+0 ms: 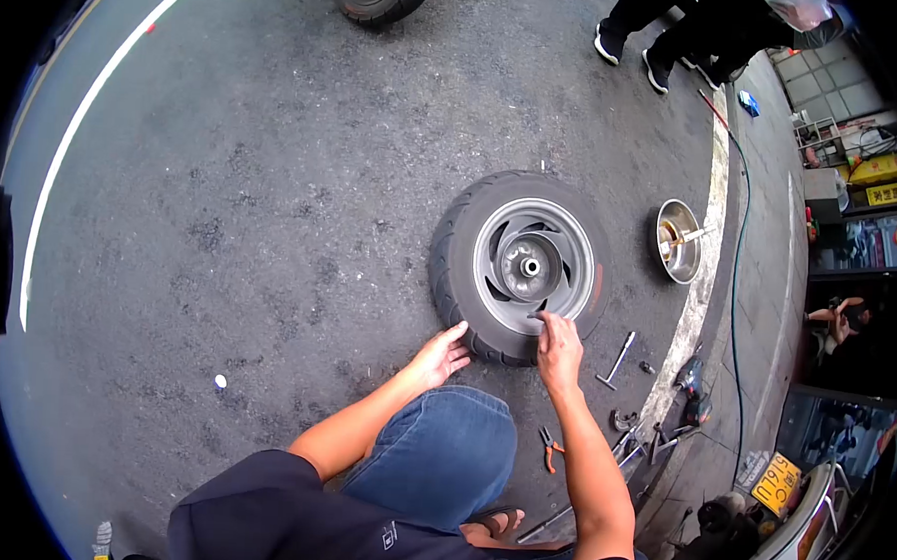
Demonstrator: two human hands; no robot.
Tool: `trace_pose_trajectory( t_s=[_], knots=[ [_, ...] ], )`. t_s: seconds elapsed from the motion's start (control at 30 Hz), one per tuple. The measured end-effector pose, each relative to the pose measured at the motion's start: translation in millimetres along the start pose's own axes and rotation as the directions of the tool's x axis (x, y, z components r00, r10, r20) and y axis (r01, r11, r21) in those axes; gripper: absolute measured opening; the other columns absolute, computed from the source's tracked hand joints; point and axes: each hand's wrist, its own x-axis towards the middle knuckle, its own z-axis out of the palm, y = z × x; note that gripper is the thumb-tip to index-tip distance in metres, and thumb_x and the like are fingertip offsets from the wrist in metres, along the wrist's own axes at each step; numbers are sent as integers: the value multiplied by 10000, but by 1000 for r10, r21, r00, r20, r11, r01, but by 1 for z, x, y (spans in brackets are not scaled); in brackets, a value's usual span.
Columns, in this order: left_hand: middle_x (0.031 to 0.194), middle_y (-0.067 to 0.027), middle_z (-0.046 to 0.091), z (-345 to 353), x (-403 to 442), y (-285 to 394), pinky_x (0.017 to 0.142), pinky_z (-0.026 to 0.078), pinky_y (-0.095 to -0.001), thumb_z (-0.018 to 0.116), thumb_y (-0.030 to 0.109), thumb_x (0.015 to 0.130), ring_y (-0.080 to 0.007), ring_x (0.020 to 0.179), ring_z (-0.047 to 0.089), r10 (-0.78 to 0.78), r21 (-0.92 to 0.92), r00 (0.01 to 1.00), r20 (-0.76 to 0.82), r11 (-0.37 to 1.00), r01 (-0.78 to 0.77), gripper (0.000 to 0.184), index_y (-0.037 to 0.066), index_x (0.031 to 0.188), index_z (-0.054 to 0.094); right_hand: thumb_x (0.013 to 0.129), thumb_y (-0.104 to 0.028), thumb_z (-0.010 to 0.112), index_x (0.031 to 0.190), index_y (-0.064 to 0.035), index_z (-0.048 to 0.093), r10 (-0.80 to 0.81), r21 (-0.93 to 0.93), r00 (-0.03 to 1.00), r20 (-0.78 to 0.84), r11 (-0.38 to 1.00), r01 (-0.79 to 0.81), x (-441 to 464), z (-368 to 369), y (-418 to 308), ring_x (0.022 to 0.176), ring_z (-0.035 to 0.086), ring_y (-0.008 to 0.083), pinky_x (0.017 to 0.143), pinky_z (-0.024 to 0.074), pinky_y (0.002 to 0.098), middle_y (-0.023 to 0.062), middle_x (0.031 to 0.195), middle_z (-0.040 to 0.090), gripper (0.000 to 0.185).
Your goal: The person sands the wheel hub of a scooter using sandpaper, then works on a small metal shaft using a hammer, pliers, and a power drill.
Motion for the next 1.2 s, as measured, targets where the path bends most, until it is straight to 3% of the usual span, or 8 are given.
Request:
trace_pose_trajectory(
  t_s=[0.3,0.47,0.73,0.83,0.93,1.03,1.17,1.2],
  knots=[
    [1538,-143,307,0,2,10,1165,194,-508,727,564,799,-293,1438,254,-57,-61,992,111,996,64,986,67,1500,243,840,-140,639,1107,-68,640,292,134,904,313,928,-346,18,60,-20,1014,654,284,888,508,388,116,1047,685,277],
    [1535,-151,304,5,2,14,1172,209,-490,690,633,790,-313,1433,265,-100,-224,995,25,969,103,1006,69,1496,248,861,-246,627,1164,-104,652,274,-53,882,383,960,-275,24,63,-9,1063,642,270,943,489,377,115,1128,670,336],
    [1563,-233,202,21,-57,47,1155,258,-506,654,583,838,-372,1446,223,2,-50,997,75,999,2,1032,2,1522,144,814,-255,642,1094,-93,701,174,105,957,233,974,-203,34,41,-24,1057,639,303,938,489,389,105,1115,680,328],
    [1440,-304,332,50,-124,94,1062,415,-486,710,468,854,-389,1296,439,150,218,989,-20,966,-142,981,-73,1473,173,809,-239,583,1029,-119,719,250,225,937,245,925,-306,54,24,-60,1027,643,338,901,505,445,137,1044,690,286],
    [1148,-129,538,78,-182,138,921,463,-363,682,420,900,-214,1027,561,454,635,889,52,672,-381,758,-35,1421,370,816,-225,573,1002,-112,737,387,488,895,221,751,-445,74,-14,-118,1008,671,321,883,517,419,150,1024,710,273],
    [1213,-139,512,108,-203,180,1007,410,-357,633,411,935,-259,1133,527,754,944,579,310,-169,-284,677,-1,1429,418,814,-146,573,998,-72,740,455,814,819,348,287,-505,95,-27,-155,989,685,289,878,503,352,182,993,714,260],
    [1375,-183,429,154,-191,215,1080,350,-390,645,445,906,-296,1310,418,748,833,382,543,-537,-132,678,59,1428,450,896,-88,565,1106,-44,694,238,830,809,537,-320,-457,99,-32,-163,934,673,176,771,514,313,84,1013,718,250],
    [1381,-200,455,161,-188,222,1083,354,-388,656,449,894,-314,1296,448,710,805,401,579,-575,-144,692,61,1429,448,923,-88,547,1140,-53,675,148,839,848,510,-306,-451,100,-31,-148,953,668,172,780,514,313,75,1044,710,254]
  ],
)
